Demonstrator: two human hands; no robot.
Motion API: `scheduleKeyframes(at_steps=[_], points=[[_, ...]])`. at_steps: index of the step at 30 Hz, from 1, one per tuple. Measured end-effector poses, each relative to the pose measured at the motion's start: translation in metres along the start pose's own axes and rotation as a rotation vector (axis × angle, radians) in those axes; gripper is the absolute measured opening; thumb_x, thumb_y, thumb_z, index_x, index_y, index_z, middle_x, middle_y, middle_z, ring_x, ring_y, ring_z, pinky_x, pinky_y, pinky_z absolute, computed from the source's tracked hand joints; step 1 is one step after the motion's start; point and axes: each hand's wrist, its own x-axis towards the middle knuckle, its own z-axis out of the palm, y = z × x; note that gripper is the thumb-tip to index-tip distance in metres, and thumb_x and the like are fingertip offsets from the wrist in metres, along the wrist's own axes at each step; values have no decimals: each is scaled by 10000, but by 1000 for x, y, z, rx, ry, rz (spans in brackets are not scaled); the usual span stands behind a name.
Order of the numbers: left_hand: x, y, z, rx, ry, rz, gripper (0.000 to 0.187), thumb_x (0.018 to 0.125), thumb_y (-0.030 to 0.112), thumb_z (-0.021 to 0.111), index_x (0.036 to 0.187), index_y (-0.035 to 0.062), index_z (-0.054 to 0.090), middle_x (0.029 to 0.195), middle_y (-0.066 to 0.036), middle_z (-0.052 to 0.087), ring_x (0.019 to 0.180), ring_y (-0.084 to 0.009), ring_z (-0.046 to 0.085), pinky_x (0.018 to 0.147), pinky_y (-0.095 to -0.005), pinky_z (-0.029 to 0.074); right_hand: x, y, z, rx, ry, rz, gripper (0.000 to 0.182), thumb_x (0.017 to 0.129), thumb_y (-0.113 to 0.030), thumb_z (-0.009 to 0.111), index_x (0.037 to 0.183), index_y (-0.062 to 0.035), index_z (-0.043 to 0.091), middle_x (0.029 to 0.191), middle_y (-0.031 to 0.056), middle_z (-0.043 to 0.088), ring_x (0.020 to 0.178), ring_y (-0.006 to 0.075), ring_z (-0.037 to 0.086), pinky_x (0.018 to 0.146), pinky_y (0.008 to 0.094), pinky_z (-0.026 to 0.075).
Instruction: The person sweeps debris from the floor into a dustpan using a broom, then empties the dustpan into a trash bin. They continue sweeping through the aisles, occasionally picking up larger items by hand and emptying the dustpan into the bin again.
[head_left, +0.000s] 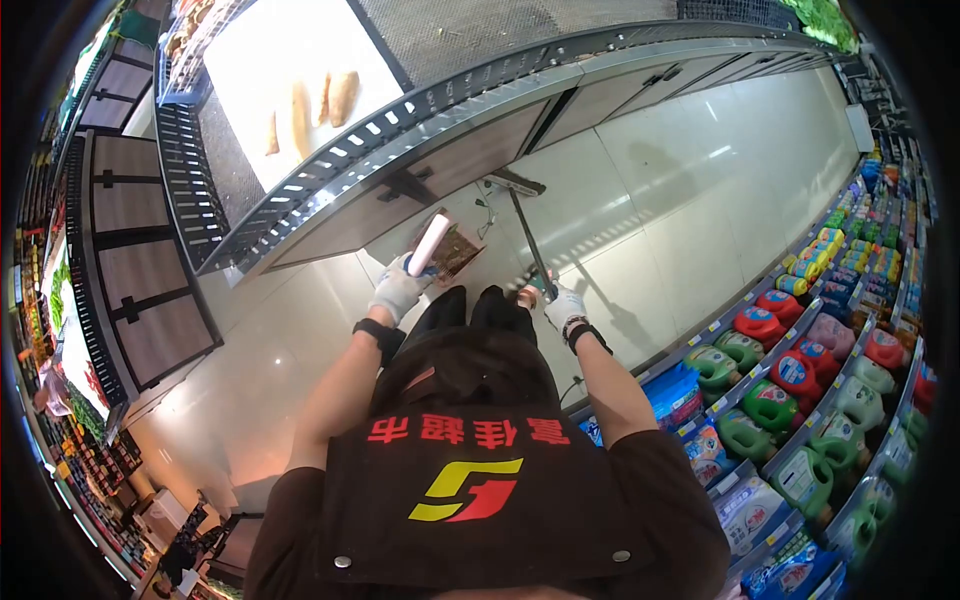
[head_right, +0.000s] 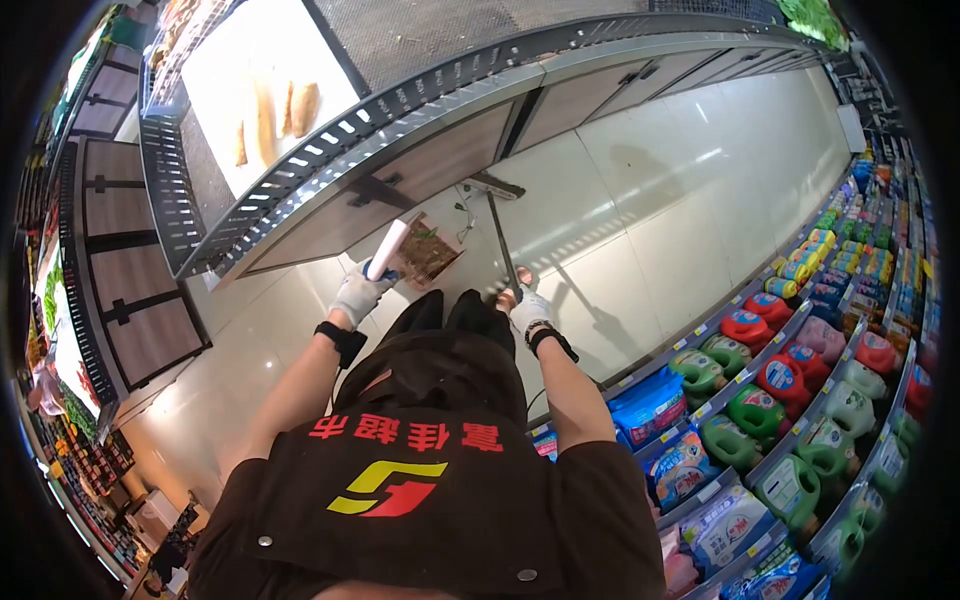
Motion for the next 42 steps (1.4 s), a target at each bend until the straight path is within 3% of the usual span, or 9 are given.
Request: scheduleKeyframes(at_steps=[3, 9, 19, 24, 25, 27, 35, 40, 42], points=[[7, -20, 4, 101, 27, 117, 345, 730, 311, 663, 958, 61, 590, 959, -191, 603, 930, -368, 550, 796, -414, 438, -26, 5, 29, -112, 6, -37, 253, 734, -181, 529, 959, -86, 593, 877, 184, 632, 881, 346, 597, 769, 424, 473], [0, -4, -1, 136, 14, 134, 335, 728, 295, 663, 954, 59, 588, 934, -185, 611, 885, -360, 573, 763, -403, 452, -85, 33, 5, -149, -183, -70, 550, 652, -259, 634, 1189, -180, 550, 824, 161, 635, 758, 313, 614, 710, 392, 490], [13, -20, 23, 131, 88, 192, 297, 708, 251, 689, 919, 60, 605, 823, -144, 626, 767, -287, 587, 695, -361, 458, 14, 49, -38, 24, 114, 59, 142, 665, -131, 589, 782, -51, 596, 726, 159, 627, 705, 333, 608, 626, 412, 486], [7, -6, 18, 116, 23, 128, 295, 712, 254, 674, 938, 75, 613, 827, -161, 633, 770, -329, 600, 696, -373, 470, 26, 17, -14, -103, 39, 100, 199, 687, -123, 590, 861, -33, 623, 801, 202, 634, 830, 352, 617, 696, 395, 500], [7, -5, 19, 71, 22, 96, 290, 706, 247, 676, 932, 74, 618, 804, -159, 633, 741, -314, 604, 678, -367, 470, 16, 34, 6, -157, -4, -20, 451, 765, -430, 591, 1030, -65, 603, 965, 222, 616, 938, 368, 585, 792, 424, 473], [11, -8, 22, 88, 36, 132, 290, 704, 246, 679, 928, 73, 619, 803, -155, 634, 743, -305, 607, 679, -365, 470, -28, 30, 6, -186, -175, -19, 503, 816, -330, 509, 1263, -107, 451, 1024, 222, 599, 994, 369, 565, 869, 438, 438], [0, -10, 18, 97, 68, 224, 263, 714, 194, 696, 911, 42, 612, 745, -116, 631, 672, -216, 581, 656, -315, 466, -129, 77, 6, -153, -253, -29, 405, 712, -233, 582, 1106, -141, 580, 1007, 202, 608, 959, 350, 578, 825, 419, 461], [-14, -14, 10, 103, -20, 126, 307, 684, 225, 695, 944, 79, 624, 805, -134, 644, 740, -275, 618, 683, -340, 478, -119, 82, -15, 275, -75, 302, 536, 692, -163, 640, 1219, -199, 549, 591, 87, 586, 463, 185, 560, 425, 324, 453], [-15, -20, 10, 98, -77, 45, 309, 684, 228, 698, 946, 81, 624, 802, -129, 645, 738, -267, 626, 675, -336, 481, -95, 81, -26, 475, 68, 386, 135, 697, -130, 622, 781, -25, 612, 543, 96, 567, 447, 183, 562, 408, 332, 452]])
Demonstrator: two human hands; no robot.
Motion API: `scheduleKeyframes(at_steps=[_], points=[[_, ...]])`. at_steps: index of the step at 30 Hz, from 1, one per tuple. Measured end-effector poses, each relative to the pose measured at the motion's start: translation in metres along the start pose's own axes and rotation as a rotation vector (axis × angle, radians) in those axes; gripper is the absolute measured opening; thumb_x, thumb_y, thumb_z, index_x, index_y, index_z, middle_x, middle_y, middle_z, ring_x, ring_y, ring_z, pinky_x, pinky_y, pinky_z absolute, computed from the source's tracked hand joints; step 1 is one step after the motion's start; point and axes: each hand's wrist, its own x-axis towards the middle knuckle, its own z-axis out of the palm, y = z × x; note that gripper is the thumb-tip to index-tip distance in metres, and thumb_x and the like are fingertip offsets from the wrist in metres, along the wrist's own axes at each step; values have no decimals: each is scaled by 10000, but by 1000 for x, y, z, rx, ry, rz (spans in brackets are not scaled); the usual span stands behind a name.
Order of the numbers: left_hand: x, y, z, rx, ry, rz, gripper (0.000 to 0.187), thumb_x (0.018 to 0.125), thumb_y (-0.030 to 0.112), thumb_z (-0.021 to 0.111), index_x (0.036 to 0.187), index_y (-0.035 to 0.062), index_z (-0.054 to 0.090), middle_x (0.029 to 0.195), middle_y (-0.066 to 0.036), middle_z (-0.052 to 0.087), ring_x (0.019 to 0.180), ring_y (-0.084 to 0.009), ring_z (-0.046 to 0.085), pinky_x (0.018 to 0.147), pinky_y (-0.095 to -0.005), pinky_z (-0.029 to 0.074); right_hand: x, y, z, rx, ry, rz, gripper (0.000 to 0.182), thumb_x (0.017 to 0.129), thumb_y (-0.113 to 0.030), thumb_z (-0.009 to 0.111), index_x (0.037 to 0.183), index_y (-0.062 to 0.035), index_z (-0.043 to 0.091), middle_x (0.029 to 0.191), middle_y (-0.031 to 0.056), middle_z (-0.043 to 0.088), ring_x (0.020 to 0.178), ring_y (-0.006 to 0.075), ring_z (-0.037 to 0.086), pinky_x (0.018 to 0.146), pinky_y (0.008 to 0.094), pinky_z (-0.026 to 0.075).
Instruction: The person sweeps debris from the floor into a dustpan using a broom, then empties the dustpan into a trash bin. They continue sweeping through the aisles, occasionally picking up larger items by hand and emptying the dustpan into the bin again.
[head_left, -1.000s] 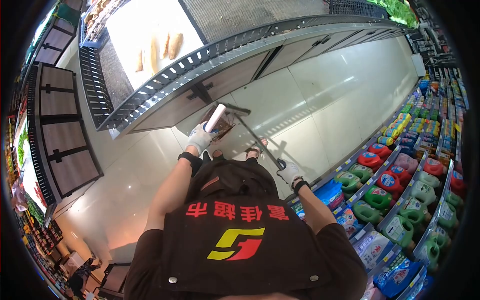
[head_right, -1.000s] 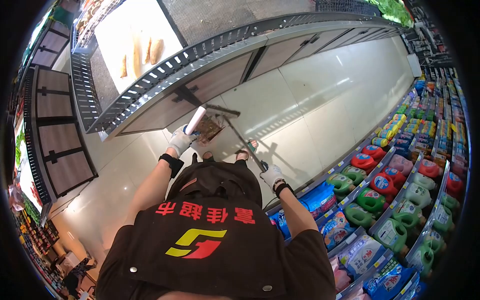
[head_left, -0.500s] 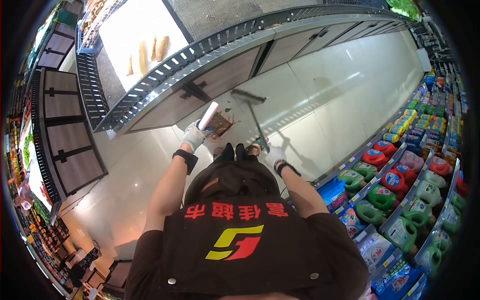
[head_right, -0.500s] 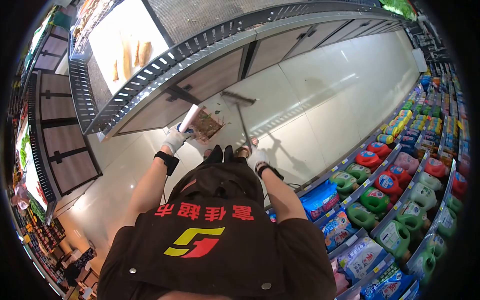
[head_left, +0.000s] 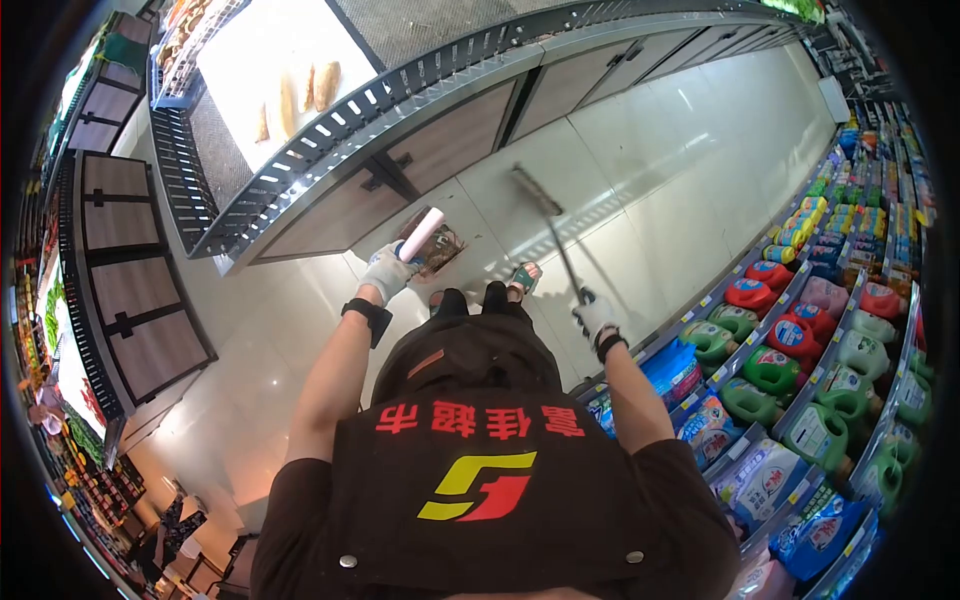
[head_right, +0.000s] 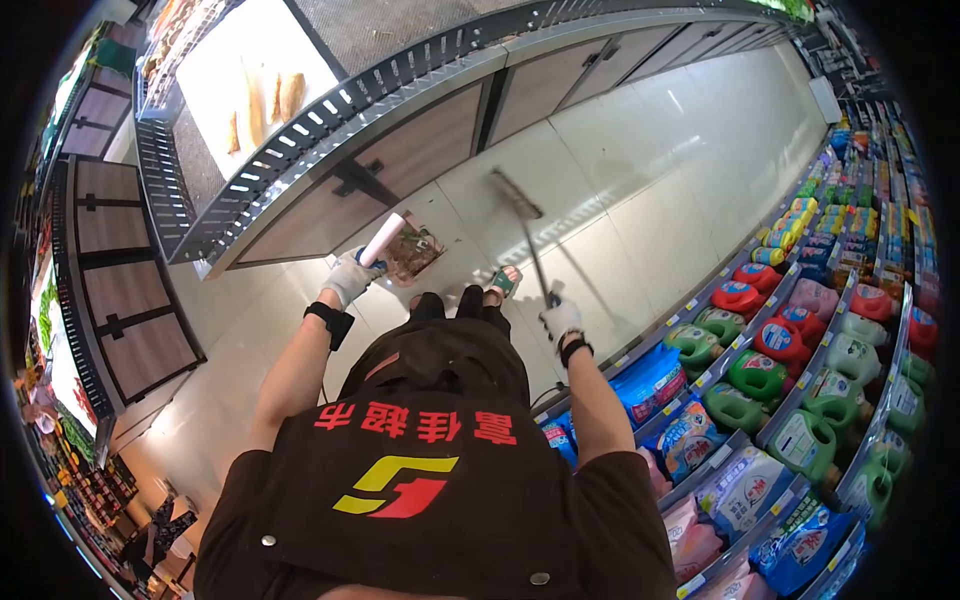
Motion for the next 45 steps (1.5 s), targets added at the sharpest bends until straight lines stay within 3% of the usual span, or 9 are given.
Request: scheduleKeyframes(at_steps=[2, 4, 8, 10, 12, 20, 27, 32, 45], points=[[3, -16, 4, 109, 38, 209, 264, 731, 224, 710, 903, 57, 599, 647, -17, 552, 534, -120, 511, 490, -272, 414, 33, -12, -5, 86, -11, -7, 42, 710, -76, 598, 708, -42, 573, 518, 74, 544, 434, 173, 541, 378, 323, 420], [-9, 3, -7, 40, -32, 114, 289, 711, 234, 709, 928, 74, 607, 708, -60, 595, 605, -168, 569, 555, -298, 449, 51, -10, 2, 505, -132, 124, 57, 718, -29, 557, 669, -58, 552, 503, 67, 522, 412, 165, 520, 356, 316, 399], [2, -7, -7, 100, 0, 141, 314, 690, 236, 707, 953, 94, 612, 777, -104, 641, 689, -214, 624, 620, -329, 479, 24, 27, 86, -149, -52, -106, 209, 679, -122, 621, 875, -53, 609, 723, 158, 633, 645, 299, 636, 575, 374, 516], [2, -8, -7, 63, -17, 154, 316, 692, 234, 701, 960, 94, 612, 795, -118, 644, 712, -234, 625, 638, -341, 475, 0, 60, 128, -271, -13, -289, 293, 683, -124, 635, 961, -35, 609, 676, 153, 618, 580, 239, 619, 503, 361, 481], [4, -7, -6, 82, -34, 147, 322, 693, 237, 698, 969, 93, 615, 816, -142, 645, 731, -273, 618, 668, -350, 473, -66, 15, 110, -314, -216, -148, 512, 615, -260, 680, 1086, -74, 604, 961, 239, 628, 928, 332, 613, 765, 371, 488], [-18, -23, -25, 131, 64, 186, 289, 697, 241, 690, 933, 87, 626, 825, -162, 642, 771, -313, 612, 693, -361, 471, -105, -1, 103, -171, -152, -184, 434, 645, -250, 651, 1043, -80, 616, 960, 245, 615, 947, 356, 590, 800, 388, 480], [-31, -52, -30, 72, 151, 129, 274, 695, 254, 688, 913, 97, 631, 793, -151, 641, 738, -322, 612, 667, -369, 471, -26, -84, 112, -540, -184, -309, 552, 679, -381, 671, 1103, -39, 578, 1046, 193, 611, 980, 321, 587, 833, 380, 476], [-19, -61, -35, 71, 113, 166, 297, 692, 276, 693, 931, 108, 639, 826, -155, 647, 773, -316, 619, 689, -364, 475, -59, -55, 152, -803, -214, -487, 417, 756, -172, 468, 1158, -83, 542, 1185, 173, 547, 1085, 318, 529, 917, 399, 419], [-55, -75, -68, 49, 95, 69, 259, 705, 261, 699, 869, 81, 611, 669, -114, 613, 548, -239, 590, 550, -332, 475, -86, -41, 70, -537, -141, -378, 341, 716, -298, 590, 952, -55, 627, 894, 232, 619, 891, 357, 594, 770, 417, 473]])
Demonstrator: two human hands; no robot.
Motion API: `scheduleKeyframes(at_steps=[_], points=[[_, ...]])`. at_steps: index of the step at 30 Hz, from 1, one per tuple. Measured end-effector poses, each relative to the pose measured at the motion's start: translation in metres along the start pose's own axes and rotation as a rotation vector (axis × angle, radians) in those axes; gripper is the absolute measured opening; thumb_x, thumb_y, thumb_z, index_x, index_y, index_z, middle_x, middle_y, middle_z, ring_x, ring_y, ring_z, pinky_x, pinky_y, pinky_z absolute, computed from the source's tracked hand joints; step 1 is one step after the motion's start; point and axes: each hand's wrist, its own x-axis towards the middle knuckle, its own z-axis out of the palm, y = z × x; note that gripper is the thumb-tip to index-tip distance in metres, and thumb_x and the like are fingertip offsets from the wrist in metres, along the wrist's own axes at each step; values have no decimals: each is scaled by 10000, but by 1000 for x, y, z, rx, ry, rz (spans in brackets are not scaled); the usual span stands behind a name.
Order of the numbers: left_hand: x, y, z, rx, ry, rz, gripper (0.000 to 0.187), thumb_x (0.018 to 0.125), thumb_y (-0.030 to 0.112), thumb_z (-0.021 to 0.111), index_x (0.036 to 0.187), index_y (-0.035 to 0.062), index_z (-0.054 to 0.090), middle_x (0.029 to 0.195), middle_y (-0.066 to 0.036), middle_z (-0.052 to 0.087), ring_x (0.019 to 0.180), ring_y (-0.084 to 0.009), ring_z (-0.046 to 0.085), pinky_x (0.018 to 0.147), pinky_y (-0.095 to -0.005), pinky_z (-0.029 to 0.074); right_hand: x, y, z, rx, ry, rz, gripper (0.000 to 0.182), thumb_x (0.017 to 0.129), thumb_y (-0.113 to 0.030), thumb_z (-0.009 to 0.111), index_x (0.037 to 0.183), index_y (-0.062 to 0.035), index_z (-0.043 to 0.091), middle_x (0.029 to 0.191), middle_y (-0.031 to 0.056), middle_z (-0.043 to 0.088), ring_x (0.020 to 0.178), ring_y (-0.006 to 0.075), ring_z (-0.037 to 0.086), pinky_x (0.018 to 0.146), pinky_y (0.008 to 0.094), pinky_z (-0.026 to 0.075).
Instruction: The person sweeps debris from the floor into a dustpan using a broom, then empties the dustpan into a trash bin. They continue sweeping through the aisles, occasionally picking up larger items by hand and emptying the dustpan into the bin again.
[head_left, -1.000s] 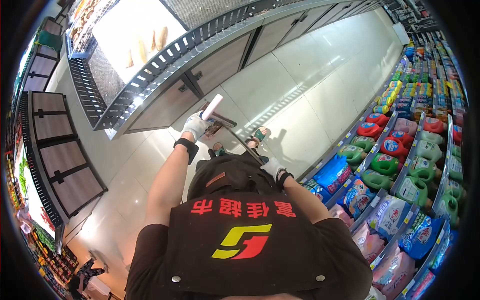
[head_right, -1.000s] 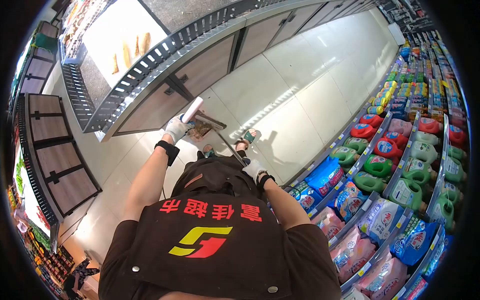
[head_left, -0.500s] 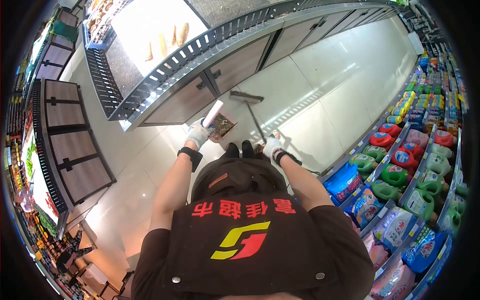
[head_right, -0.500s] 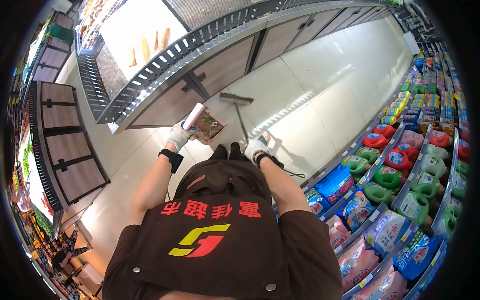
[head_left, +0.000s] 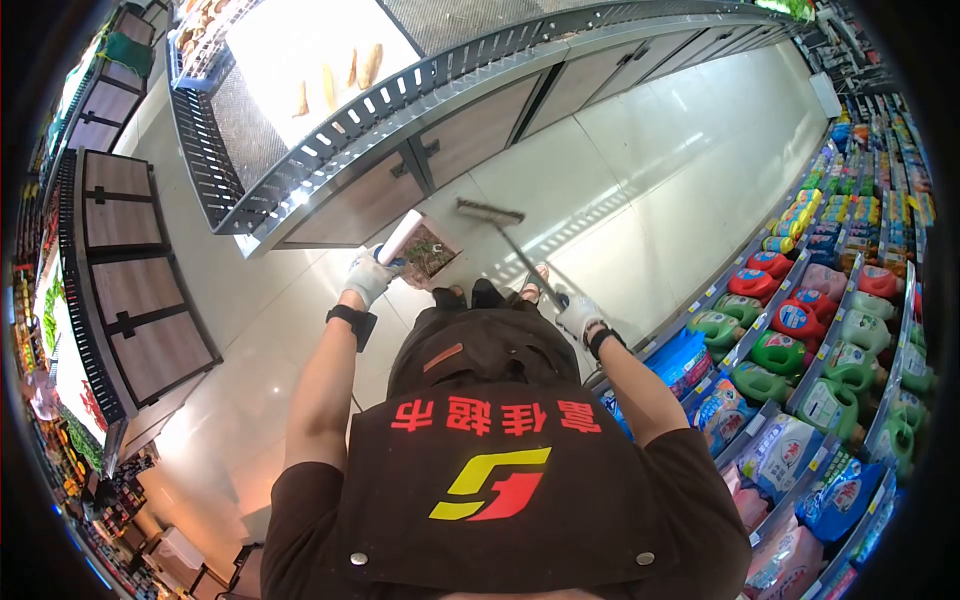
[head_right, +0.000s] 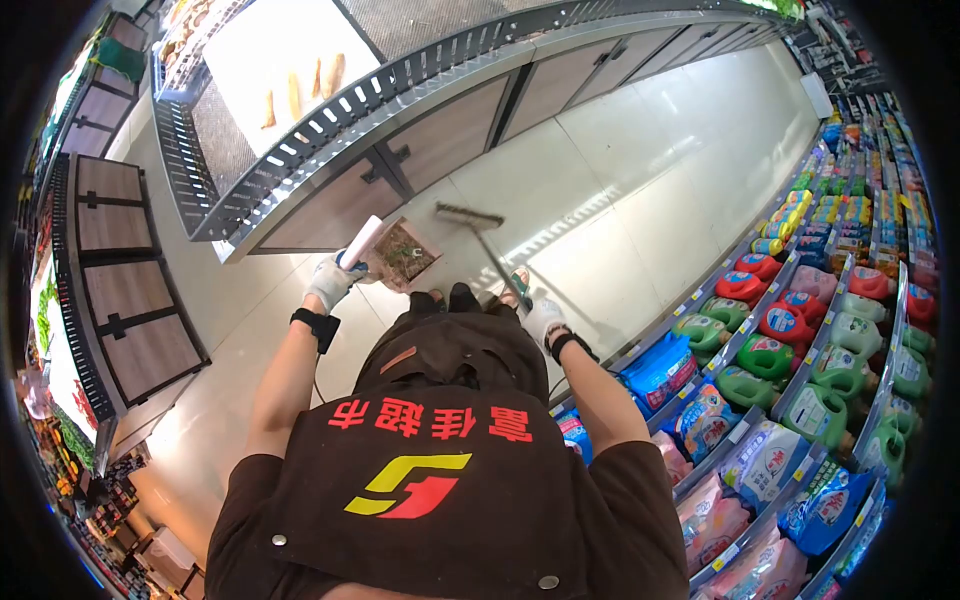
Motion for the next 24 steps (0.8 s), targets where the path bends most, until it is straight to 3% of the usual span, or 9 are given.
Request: scheduleKeyframes(at_steps=[4, 5, 10, 16, 19, 21, 22, 23, 24], points=[[-10, -28, -10, -131, 74, -70, 251, 703, 241, 705, 883, 90, 616, 655, -68, 597, 535, -169, 547, 542, -309, 465, 69, -9, 25, 31, 7, 60, 425, 731, -275, 595, 1099, -65, 570, 1003, 216, 606, 965, 349, 577, 800, 400, 470], [-12, -30, -12, -125, 78, -78, 251, 703, 241, 705, 883, 90, 616, 655, -68, 597, 535, -169, 547, 542, -309, 465, 72, -28, 21, -56, 58, -72, 380, 731, -205, 573, 1082, -59, 568, 992, 209, 613, 962, 345, 584, 797, 391, 477], [-11, -43, -16, -48, 81, -102, 269, 697, 219, 704, 906, 75, 615, 694, -76, 613, 585, -173, 566, 576, -308, 471, 56, -81, 79, -340, -68, -168, 389, 758, -171, 488, 1120, -48, 560, 1032, 206, 612, 970, 305, 600, 837, 365, 462], [-9, -31, -36, -104, -5, 37, 242, 708, 191, 686, 900, 66, 611, 692, -51, 604, 580, -141, 568, 564, -285, 472, -5, -28, 74, -60, -159, -224, 468, 689, -155, 530, 1156, -156, 563, 1052, 186, 600, 986, 320, 572, 855, 382, 451], [-19, -30, -44, 3, -109, -47, 222, 711, 196, 684, 882, 72, 613, 656, -26, 584, 536, -110, 543, 524, -269, 463, -36, 1, 63, 22, -190, -114, 491, 666, -160, 599, 1155, -192, 568, 1073, 173, 600, 1008, 320, 566, 851, 393, 456], [-27, -26, -47, -6, -154, -17, 227, 715, 221, 685, 875, 75, 615, 632, -22, 579, 506, -107, 528, 498, -272, 458, -56, -7, 40, 170, -202, 55, 428, 686, -173, 614, 1109, -105, 595, 1041, 192, 613, 979, 319, 588, 800, 380, 479], [-31, -19, -48, 38, -200, -19, 231, 715, 222, 696, 866, 76, 601, 644, -5, 577, 529, -98, 522, 508, -255, 447, -52, 2, 47, 262, -174, 163, 240, 724, -185, 602, 902, -28, 635, 813, 163, 646, 782, 264, 640, 646, 343, 491], [-32, -15, -47, 81, -248, -20, 238, 715, 224, 708, 858, 77, 588, 655, 11, 575, 551, -88, 515, 517, -239, 436, -43, 8, 55, 268, -176, 167, 240, 724, -185, 602, 902, -28, 635, 813, 163, 646, 782, 264, 640, 646, 343, 491], [-29, -17, -42, 100, -248, -13, 248, 714, 236, 712, 869, 83, 594, 655, 9, 574, 541, -88, 509, 501, -246, 434, -31, 14, 60, 715, -324, 279, 165, 729, -184, 600, 798, -34, 613, 706, 119, 610, 681, 217, 611, 579, 330, 465]])
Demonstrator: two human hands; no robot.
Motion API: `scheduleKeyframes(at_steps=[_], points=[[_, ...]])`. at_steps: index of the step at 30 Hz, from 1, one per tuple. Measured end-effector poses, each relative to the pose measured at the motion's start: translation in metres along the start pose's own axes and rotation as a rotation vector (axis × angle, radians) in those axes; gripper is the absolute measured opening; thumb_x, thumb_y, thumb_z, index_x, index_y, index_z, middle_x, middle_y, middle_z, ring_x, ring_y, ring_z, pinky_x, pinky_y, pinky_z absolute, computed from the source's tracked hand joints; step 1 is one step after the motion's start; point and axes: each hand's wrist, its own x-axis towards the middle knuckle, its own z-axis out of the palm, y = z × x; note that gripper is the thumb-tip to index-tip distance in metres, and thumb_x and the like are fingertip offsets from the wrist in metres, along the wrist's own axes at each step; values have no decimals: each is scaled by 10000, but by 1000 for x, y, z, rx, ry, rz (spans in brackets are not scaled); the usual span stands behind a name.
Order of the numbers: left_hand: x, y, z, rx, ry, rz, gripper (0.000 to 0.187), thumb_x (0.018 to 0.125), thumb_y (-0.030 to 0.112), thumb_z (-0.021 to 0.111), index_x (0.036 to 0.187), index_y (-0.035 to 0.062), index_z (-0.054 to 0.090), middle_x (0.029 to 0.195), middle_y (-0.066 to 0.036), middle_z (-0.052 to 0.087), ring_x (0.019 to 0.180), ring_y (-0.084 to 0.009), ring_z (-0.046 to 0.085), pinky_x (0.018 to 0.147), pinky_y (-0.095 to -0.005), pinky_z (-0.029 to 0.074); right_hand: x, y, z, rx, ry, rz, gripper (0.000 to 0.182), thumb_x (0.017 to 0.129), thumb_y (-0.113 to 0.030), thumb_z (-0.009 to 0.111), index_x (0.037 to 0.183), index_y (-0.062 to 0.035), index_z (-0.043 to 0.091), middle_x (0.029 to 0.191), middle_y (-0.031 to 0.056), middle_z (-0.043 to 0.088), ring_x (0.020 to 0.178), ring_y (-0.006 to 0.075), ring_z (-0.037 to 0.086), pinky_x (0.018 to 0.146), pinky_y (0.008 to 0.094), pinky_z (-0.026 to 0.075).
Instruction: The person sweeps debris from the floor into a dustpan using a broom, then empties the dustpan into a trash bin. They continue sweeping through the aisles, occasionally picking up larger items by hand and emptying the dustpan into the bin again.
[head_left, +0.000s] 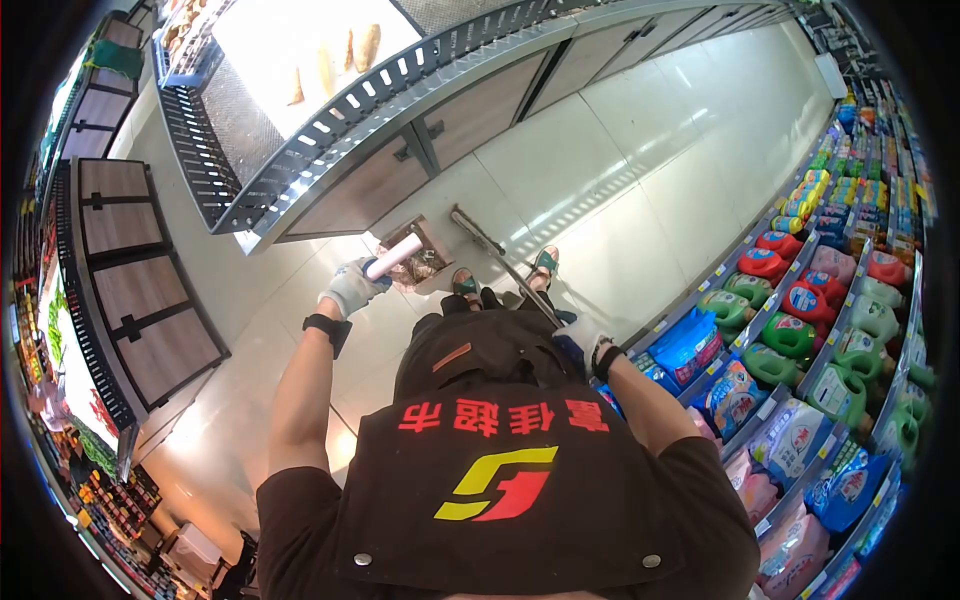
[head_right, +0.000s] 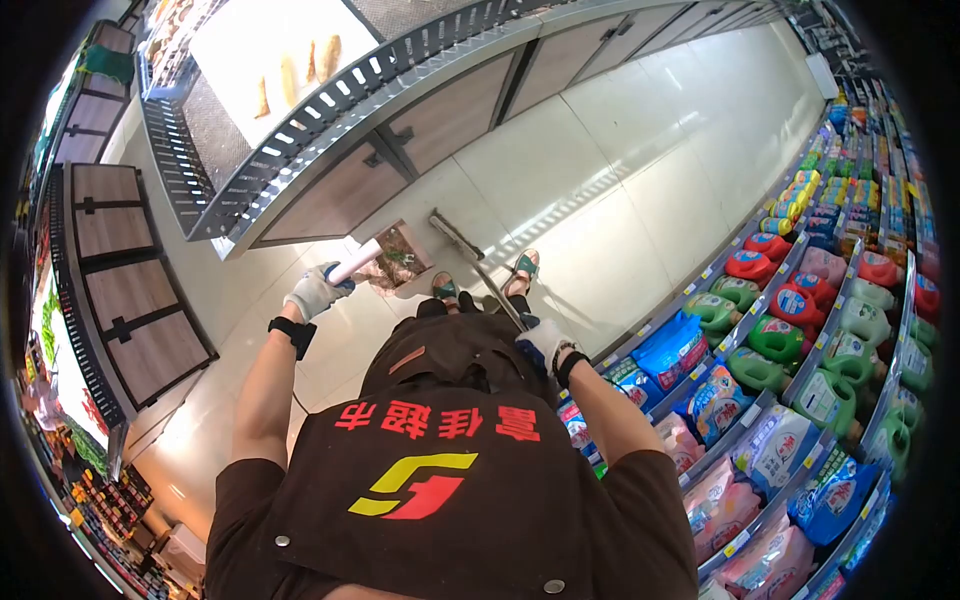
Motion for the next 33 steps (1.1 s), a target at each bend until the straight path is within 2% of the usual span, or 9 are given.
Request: scheduleKeyframes(at_steps=[2, 7, 9, 11, 15, 21, 24, 31, 33], points=[[8, 3, 8, -6, 6, 14, 246, 718, 252, 696, 874, 84, 608, 641, -9, 578, 525, -105, 523, 501, -263, 449, 4, -4, 7, -16, 23, -74, 181, 740, -185, 585, 624, -58, 529, 507, 14, 477, 496, 105, 491, 454, 304, 385], [25, 16, 23, 16, 57, 66, 290, 710, 281, 694, 913, 85, 624, 630, -53, 585, 522, -144, 548, 517, -293, 463, -25, -65, 6, -424, 7, -283, 158, 673, -126, 620, 808, -45, 601, 677, 85, 587, 560, 168, 539, 519, 334, 427], [25, 37, 22, 59, 69, 58, 300, 703, 268, 694, 936, 90, 630, 652, -66, 598, 544, -156, 561, 536, -299, 465, 1, -31, -8, -580, -116, -689, 289, 693, -124, 643, 969, -41, 621, 740, 84, 607, 611, 151, 559, 561, 303, 457], [33, 51, 26, 66, 57, 95, 296, 699, 253, 679, 949, 101, 634, 672, -62, 603, 551, -158, 560, 533, -298, 461, -47, -61, -26, -110, -118, -250, 441, 708, -147, 669, 1126, -36, 585, 816, 101, 628, 729, 142, 582, 666, 254, 473], [59, 100, 35, 22, 42, 169, 262, 702, 296, 685, 821, 75, 609, 668, -82, 600, 586, -195, 559, 576, -325, 455, -35, 6, -64, -17, 55, -317, 482, 681, -146, 654, 1144, -35, 574, 861, 96, 654, 773, 191, 597, 712, 295, 481], [140, 205, 70, -129, 98, 255, 247, 720, 263, 701, 842, 65, 619, 649, -45, 580, 577, -142, 538, 565, -301, 446, -48, 22, -176, 447, 337, -21, 500, 694, -125, 650, 1185, -123, 558, 542, 16, 515, 371, 111, 433, 337, 265, 338], [201, 271, 97, -106, 105, 363, 236, 706, 230, 727, 829, 64, 611, 634, -14, 564, 548, -93, 494, 527, -268, 424, -19, 9, -262, 411, 526, -82, 230, 709, -115, 630, 927, -68, 574, 520, 14, 495, 388, 112, 453, 350, 271, 354], [314, 452, 157, -36, 106, 277, 210, 715, 192, 727, 831, 61, 612, 651, 6, 569, 543, -70, 483, 509, -251, 417, 142, -17, -520, 95, 866, -134, 242, 668, -90, 622, 895, -11, 592, 580, 104, 574, 459, 180, 554, 401, 328, 447], [342, 492, 170, -38, 95, 322, 253, 715, 202, 727, 899, 60, 627, 674, -3, 582, 561, -78, 492, 530, -256, 429, 163, -39, -578, -116, 886, -40, 363, 662, -116, 636, 1016, -39, 611, 837, 161, 655, 771, 275, 643, 662, 365, 511]])
